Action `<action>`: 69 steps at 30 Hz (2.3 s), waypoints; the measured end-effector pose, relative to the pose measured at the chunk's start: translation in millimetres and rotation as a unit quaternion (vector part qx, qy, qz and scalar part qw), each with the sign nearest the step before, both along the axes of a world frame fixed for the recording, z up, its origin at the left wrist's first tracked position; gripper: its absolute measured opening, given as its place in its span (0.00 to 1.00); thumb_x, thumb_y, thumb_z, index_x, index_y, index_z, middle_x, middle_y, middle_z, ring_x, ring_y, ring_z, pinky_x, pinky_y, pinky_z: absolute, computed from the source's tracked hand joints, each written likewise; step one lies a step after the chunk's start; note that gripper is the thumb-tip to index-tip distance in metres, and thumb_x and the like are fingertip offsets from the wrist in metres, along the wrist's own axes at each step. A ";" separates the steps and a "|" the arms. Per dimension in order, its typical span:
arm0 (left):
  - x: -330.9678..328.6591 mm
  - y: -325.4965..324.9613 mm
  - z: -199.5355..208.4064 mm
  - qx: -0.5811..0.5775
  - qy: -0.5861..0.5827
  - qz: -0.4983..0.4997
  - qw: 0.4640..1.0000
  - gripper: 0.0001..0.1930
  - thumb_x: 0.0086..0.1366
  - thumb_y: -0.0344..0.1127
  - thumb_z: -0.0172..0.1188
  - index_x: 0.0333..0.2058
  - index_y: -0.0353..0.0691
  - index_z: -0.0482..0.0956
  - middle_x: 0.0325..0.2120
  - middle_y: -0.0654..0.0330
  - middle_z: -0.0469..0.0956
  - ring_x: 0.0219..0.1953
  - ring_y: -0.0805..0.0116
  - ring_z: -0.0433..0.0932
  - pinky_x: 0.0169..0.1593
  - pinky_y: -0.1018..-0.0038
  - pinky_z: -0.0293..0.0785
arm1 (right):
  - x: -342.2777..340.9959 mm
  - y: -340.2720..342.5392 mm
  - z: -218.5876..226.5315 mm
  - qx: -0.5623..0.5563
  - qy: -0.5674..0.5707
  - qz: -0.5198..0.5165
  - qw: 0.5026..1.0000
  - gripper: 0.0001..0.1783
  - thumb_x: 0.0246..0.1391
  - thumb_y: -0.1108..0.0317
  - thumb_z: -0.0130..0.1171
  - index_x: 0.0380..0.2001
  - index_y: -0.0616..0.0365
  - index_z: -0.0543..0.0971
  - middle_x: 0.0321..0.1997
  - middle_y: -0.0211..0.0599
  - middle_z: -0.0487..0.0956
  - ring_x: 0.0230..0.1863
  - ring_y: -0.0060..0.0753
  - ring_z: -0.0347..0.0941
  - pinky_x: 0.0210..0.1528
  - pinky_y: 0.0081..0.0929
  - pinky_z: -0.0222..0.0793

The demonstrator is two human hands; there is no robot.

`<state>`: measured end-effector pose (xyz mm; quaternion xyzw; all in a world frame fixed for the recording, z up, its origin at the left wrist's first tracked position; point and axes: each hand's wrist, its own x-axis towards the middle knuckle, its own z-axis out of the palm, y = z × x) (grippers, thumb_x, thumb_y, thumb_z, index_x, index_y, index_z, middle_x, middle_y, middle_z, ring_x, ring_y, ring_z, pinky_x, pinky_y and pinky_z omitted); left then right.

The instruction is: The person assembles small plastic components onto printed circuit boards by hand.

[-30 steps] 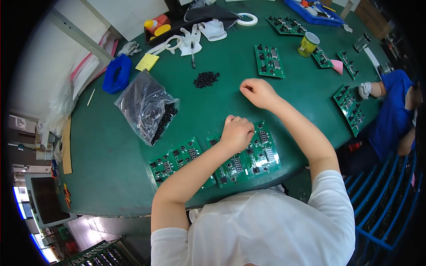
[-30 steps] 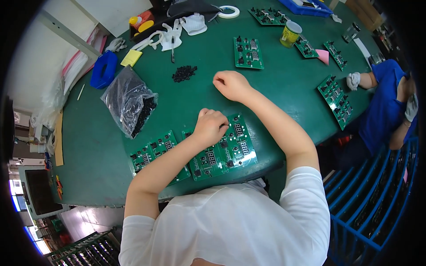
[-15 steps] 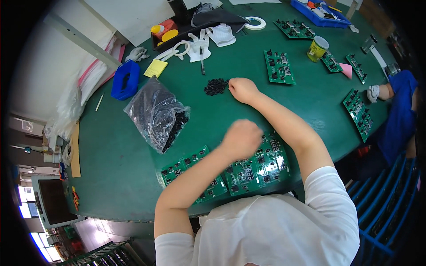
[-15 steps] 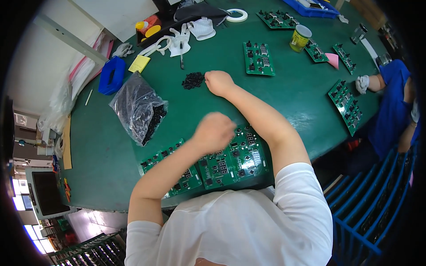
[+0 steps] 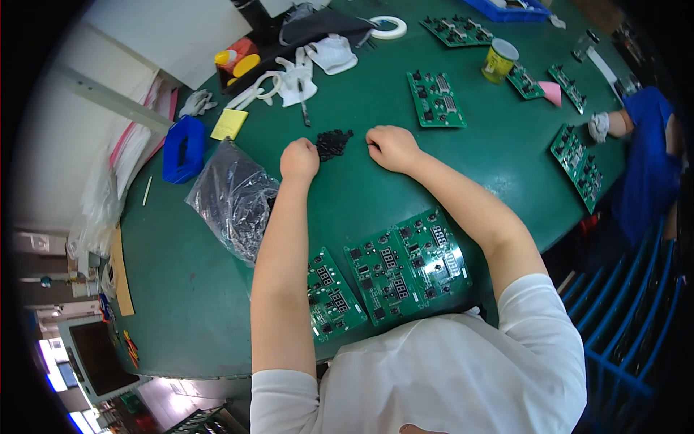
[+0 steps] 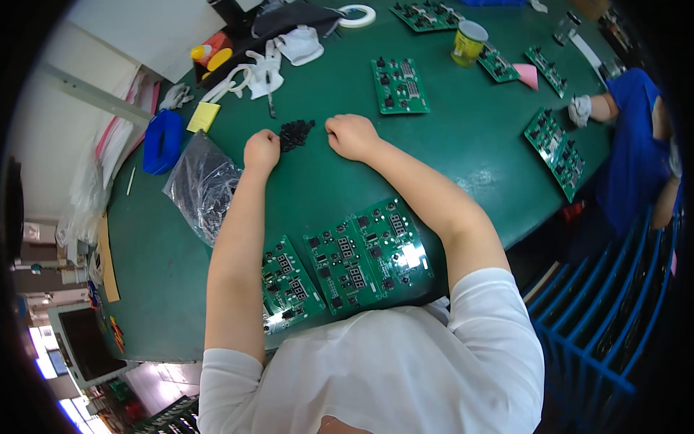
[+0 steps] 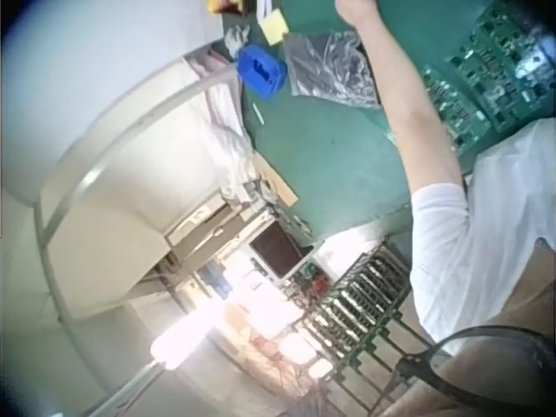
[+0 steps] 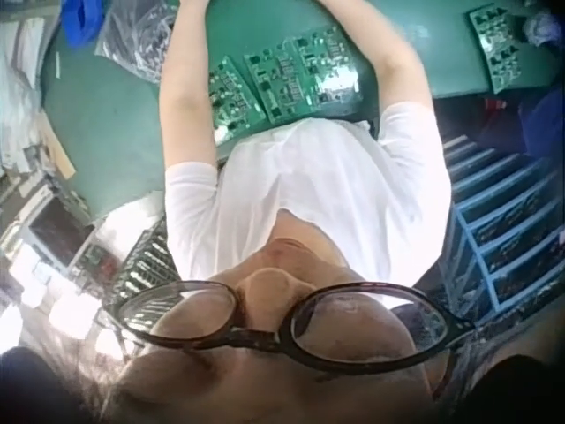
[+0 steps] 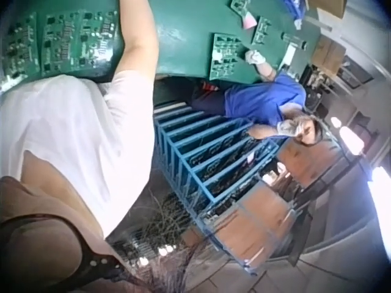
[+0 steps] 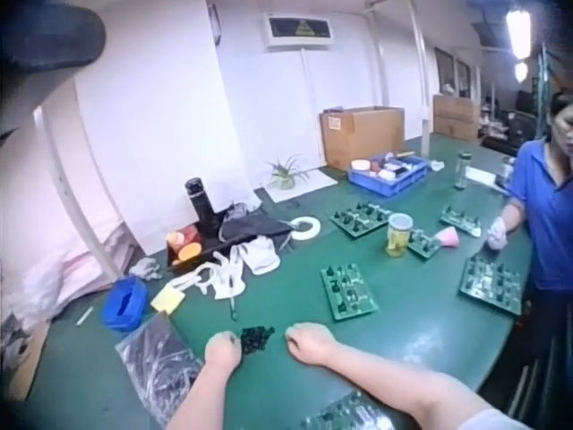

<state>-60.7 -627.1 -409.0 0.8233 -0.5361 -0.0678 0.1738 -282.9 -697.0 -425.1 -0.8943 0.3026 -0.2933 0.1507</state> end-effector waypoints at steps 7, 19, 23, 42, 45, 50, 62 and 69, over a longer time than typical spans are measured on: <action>9.0 20.7 -11.8 -0.103 0.000 -0.029 0.994 0.07 0.58 0.32 0.51 0.30 0.36 0.75 0.28 0.48 0.77 0.32 0.49 0.76 0.37 0.59 0.72 | -68.3 42.3 20.1 0.322 -0.045 0.099 0.940 0.07 0.50 0.72 0.52 0.32 0.60 0.77 0.31 0.40 0.79 0.33 0.38 0.76 0.36 0.30 0.71; -134.0 104.3 53.7 -0.123 0.288 -0.245 0.917 0.03 0.57 0.27 0.56 0.30 0.36 0.76 0.25 0.57 0.76 0.26 0.66 0.75 0.30 0.72 0.70 | -122.7 118.6 37.8 0.095 0.056 0.161 0.981 0.03 0.43 0.68 0.58 0.21 0.53 0.76 0.23 0.30 0.72 0.33 0.35 0.68 0.38 0.34 0.60; -167.2 131.7 50.3 -0.054 0.179 -0.373 0.909 0.02 0.51 0.30 0.60 0.24 0.41 0.77 0.22 0.61 0.75 0.30 0.61 0.73 0.41 0.66 0.64 | -122.1 119.4 38.0 0.034 0.060 0.135 0.989 0.03 0.41 0.68 0.58 0.19 0.53 0.74 0.22 0.31 0.72 0.32 0.36 0.68 0.38 0.34 0.60; -202.2 155.1 28.7 -0.103 0.018 -0.364 0.925 0.04 0.48 0.33 0.61 0.19 0.42 0.75 0.20 0.62 0.73 0.28 0.64 0.70 0.41 0.65 0.61 | -116.0 125.5 39.9 0.029 0.033 0.110 0.993 0.05 0.36 0.72 0.59 0.15 0.55 0.72 0.20 0.32 0.70 0.31 0.38 0.66 0.43 0.35 0.59; -200.5 155.7 28.8 -0.106 0.006 -0.366 0.925 0.04 0.48 0.32 0.60 0.20 0.42 0.74 0.20 0.61 0.72 0.28 0.63 0.70 0.41 0.65 0.61 | -114.6 125.8 41.2 0.029 0.026 0.127 0.991 0.06 0.35 0.72 0.60 0.15 0.55 0.72 0.20 0.32 0.69 0.31 0.38 0.66 0.44 0.35 0.59; -200.6 155.2 29.2 -0.106 -0.028 -0.397 0.911 0.03 0.49 0.32 0.58 0.20 0.42 0.74 0.20 0.61 0.72 0.28 0.63 0.70 0.41 0.64 0.62 | -116.7 122.6 41.8 0.025 0.041 0.132 0.990 0.06 0.34 0.72 0.60 0.16 0.55 0.72 0.20 0.32 0.69 0.31 0.38 0.65 0.44 0.35 0.58; -42.6 59.1 31.7 -0.185 0.040 -0.024 0.982 0.09 0.57 0.38 0.54 0.31 0.39 0.75 0.26 0.52 0.76 0.32 0.51 0.75 0.35 0.59 0.72 | -96.4 112.0 78.7 -0.067 0.205 0.155 0.964 0.06 0.42 0.66 0.57 0.20 0.55 0.74 0.25 0.38 0.74 0.35 0.40 0.70 0.51 0.44 0.60; 10.5 35.0 0.5 -0.001 -0.044 -0.016 0.999 0.09 0.54 0.35 0.55 0.33 0.38 0.75 0.29 0.48 0.76 0.36 0.52 0.76 0.40 0.59 0.72 | 20.2 47.2 41.4 0.102 0.069 0.070 0.990 0.08 0.47 0.64 0.54 0.27 0.58 0.73 0.29 0.43 0.76 0.33 0.47 0.73 0.35 0.44 0.69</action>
